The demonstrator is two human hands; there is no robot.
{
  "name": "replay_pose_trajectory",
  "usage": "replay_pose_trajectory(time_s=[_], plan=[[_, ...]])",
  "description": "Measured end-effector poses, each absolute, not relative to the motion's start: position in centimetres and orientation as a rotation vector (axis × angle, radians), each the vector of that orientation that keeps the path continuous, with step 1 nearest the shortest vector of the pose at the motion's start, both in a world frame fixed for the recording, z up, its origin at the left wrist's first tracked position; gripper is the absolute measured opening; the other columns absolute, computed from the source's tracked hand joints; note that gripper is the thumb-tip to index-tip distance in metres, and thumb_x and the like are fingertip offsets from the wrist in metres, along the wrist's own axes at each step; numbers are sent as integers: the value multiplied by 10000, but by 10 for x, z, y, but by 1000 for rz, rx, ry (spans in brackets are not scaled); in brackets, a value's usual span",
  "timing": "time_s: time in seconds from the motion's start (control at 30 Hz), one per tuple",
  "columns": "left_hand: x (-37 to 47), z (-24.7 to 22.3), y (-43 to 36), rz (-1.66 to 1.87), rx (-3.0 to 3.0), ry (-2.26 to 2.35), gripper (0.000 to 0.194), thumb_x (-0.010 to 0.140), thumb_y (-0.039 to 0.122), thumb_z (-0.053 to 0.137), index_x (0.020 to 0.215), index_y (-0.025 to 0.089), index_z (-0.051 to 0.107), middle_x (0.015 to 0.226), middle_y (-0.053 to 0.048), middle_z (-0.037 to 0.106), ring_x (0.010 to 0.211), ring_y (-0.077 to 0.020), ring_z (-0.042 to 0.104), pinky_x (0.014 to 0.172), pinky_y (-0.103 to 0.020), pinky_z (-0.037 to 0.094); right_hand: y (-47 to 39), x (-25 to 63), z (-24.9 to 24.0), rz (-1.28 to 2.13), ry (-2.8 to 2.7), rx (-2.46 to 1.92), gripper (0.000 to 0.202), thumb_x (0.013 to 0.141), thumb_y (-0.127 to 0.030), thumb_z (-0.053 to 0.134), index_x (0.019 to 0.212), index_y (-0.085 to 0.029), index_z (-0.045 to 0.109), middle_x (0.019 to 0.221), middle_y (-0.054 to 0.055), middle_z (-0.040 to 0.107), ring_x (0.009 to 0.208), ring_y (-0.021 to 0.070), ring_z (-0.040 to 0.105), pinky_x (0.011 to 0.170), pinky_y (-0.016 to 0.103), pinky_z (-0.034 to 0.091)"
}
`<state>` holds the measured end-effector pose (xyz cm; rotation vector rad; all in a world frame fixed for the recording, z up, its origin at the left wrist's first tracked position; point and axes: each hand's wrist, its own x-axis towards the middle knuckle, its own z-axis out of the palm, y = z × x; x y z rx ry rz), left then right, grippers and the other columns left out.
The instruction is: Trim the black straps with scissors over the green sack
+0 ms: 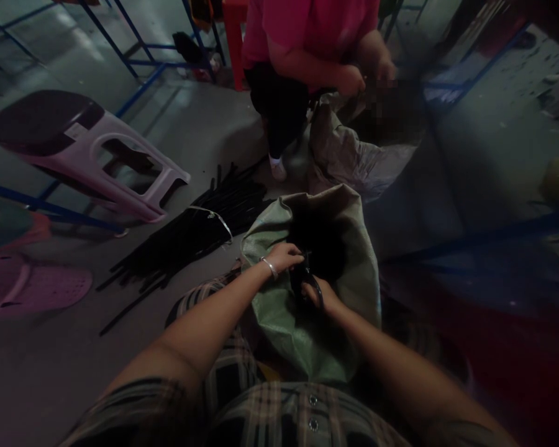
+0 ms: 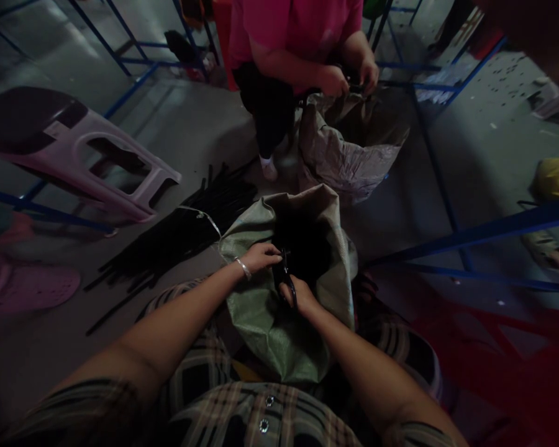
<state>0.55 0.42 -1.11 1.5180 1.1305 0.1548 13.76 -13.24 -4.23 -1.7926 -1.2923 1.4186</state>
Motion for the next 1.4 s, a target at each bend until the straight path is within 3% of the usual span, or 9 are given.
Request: replay_pose_trajectory(time_s=[0.43,0.77,0.97,1.23,1.4], plan=[[4,-10,4,158,1586,1122,188,708,187,649,881,132,698,585,29,592,474,-64,514,479,-168,402,-133,138,-40,1423,-1274,-1780,209,816,-350,454,739,-174,536,668,11,602,596,137,540,567,239,413],[2,-6,5,56,1535,1145,299,763,222,620,1044,143,684,497,34,556,424,-74,503,437,-174,381,-135,136,-36,1383,-1147,-1820,271,787,-394,489,616,-184,494,528,-4,538,470,124,481,456,228,361],[2,-8,6,47,1503,1190,234,772,230,603,978,138,668,458,48,527,374,-67,473,400,-165,362,-135,136,-39,1359,-1050,-1831,275,776,-395,504,597,-188,474,514,-23,488,451,105,430,451,228,346],[6,-10,5,144,1410,1250,206,756,211,619,942,123,598,499,44,554,396,-75,509,406,-166,394,-132,137,-49,1481,-1232,-1845,186,802,-332,479,790,-171,573,720,20,628,649,147,560,592,239,410],[8,-13,1,102,1376,1176,189,747,207,629,908,130,567,521,38,578,453,-98,566,425,-174,425,-134,138,-51,1460,-1337,-1818,221,804,-348,490,913,-179,581,816,26,635,725,169,568,662,271,417]])
